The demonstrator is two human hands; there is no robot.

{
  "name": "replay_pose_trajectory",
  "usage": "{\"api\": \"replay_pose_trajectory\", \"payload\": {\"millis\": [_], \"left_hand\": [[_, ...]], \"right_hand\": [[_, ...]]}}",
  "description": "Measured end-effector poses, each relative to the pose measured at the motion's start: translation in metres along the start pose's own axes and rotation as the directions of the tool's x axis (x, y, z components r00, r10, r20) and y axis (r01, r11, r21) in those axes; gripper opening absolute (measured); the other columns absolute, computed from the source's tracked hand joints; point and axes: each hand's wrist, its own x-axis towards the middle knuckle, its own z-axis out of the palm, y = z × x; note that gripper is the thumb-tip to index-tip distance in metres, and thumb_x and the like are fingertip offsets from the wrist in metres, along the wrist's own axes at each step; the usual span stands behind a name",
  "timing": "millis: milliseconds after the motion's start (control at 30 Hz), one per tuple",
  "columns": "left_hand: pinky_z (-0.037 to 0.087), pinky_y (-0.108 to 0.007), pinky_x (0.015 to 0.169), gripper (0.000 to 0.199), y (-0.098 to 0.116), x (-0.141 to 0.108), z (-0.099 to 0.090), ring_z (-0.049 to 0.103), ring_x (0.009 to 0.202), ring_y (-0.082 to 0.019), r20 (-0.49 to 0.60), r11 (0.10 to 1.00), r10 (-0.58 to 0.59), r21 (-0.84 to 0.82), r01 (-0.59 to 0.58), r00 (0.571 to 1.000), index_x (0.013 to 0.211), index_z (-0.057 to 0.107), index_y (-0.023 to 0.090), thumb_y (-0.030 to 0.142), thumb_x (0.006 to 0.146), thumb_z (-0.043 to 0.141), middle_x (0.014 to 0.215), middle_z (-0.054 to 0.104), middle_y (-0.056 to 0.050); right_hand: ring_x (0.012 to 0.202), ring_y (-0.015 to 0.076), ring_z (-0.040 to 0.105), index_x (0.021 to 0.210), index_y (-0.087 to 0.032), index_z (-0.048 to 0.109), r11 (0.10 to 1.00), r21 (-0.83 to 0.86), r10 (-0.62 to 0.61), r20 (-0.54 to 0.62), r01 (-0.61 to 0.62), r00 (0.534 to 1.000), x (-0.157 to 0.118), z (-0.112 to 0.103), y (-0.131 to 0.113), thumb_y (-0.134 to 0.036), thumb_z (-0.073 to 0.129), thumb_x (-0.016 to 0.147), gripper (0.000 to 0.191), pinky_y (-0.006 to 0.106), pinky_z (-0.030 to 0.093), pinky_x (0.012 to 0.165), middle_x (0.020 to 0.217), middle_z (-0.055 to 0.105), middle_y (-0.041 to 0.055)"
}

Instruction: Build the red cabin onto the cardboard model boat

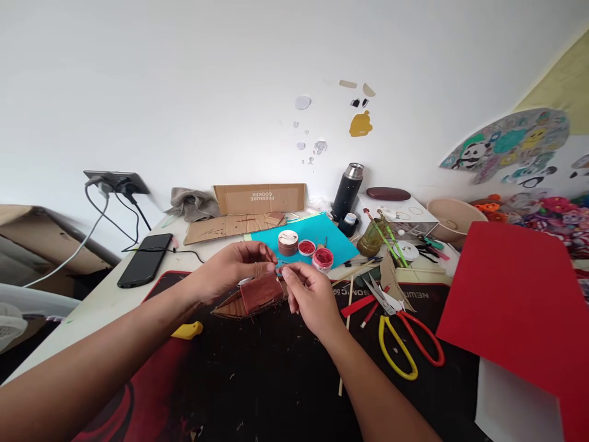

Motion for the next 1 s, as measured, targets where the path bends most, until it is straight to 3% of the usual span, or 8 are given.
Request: {"api": "replay_pose_trajectory", "payload": {"millis": [200,400,567,700,1000], "left_hand": [[0.052,-0.036,0.085,0.022,0.002,-0.002,0.001,0.068,0.086,-0.021,0.054,0.98,-0.016,0.201,0.005,0.998,0.092,0.074,0.021,0.04,0.086,0.082,0.09,0.075,-0.001],[0.051,-0.035,0.081,0.017,0.002,-0.003,-0.002,0.068,0.085,-0.022,0.056,0.856,0.015,0.516,-0.042,0.998,0.099,0.075,0.025,0.04,0.092,0.072,0.089,0.075,0.001],[0.052,-0.035,0.084,0.018,0.003,-0.002,-0.006,0.069,0.089,-0.024,0.088,0.806,0.011,0.589,-0.061,0.996,0.098,0.078,0.026,0.042,0.093,0.07,0.095,0.079,0.0],[0.051,-0.033,0.077,0.016,0.001,0.0,-0.01,0.069,0.082,-0.022,0.111,0.785,0.023,0.613,-0.086,0.994,0.096,0.08,0.028,0.04,0.092,0.07,0.091,0.08,0.001],[0.048,-0.031,0.072,0.013,0.002,0.004,-0.016,0.069,0.079,-0.023,0.116,0.795,0.035,0.598,-0.098,0.993,0.096,0.083,0.03,0.038,0.091,0.074,0.088,0.08,0.0]], "right_hand": [[0.042,0.011,0.049,0.096,-0.018,0.073,1.0,0.018,0.0,-0.031,0.0,1.0,-0.001,0.001,-0.001,-0.055,0.069,0.099,0.037,0.024,0.036,0.044,0.052,0.053,-0.0073],[0.042,0.0108,0.049,0.098,-0.018,0.073,1.0,0.02,0.001,-0.048,0.0,0.999,-0.002,0.001,-0.004,-0.056,0.071,0.097,0.037,0.024,0.036,0.045,0.054,0.054,-0.0071],[0.042,0.0109,0.049,0.097,-0.018,0.073,0.999,0.017,0.034,-0.053,-0.033,0.998,-0.001,0.001,-0.004,-0.057,0.073,0.096,0.039,0.023,0.037,0.045,0.052,0.054,-0.0074],[0.042,0.0113,0.049,0.095,-0.019,0.072,0.998,0.014,0.055,-0.063,-0.054,0.996,-0.001,0.001,-0.003,-0.059,0.074,0.095,0.04,0.024,0.038,0.044,0.052,0.053,-0.0074],[0.042,0.0111,0.048,0.094,-0.019,0.073,0.995,0.054,0.088,-0.073,-0.084,0.993,0.0,0.0,-0.002,-0.06,0.074,0.096,0.041,0.023,0.036,0.043,0.052,0.051,-0.0074]]}}
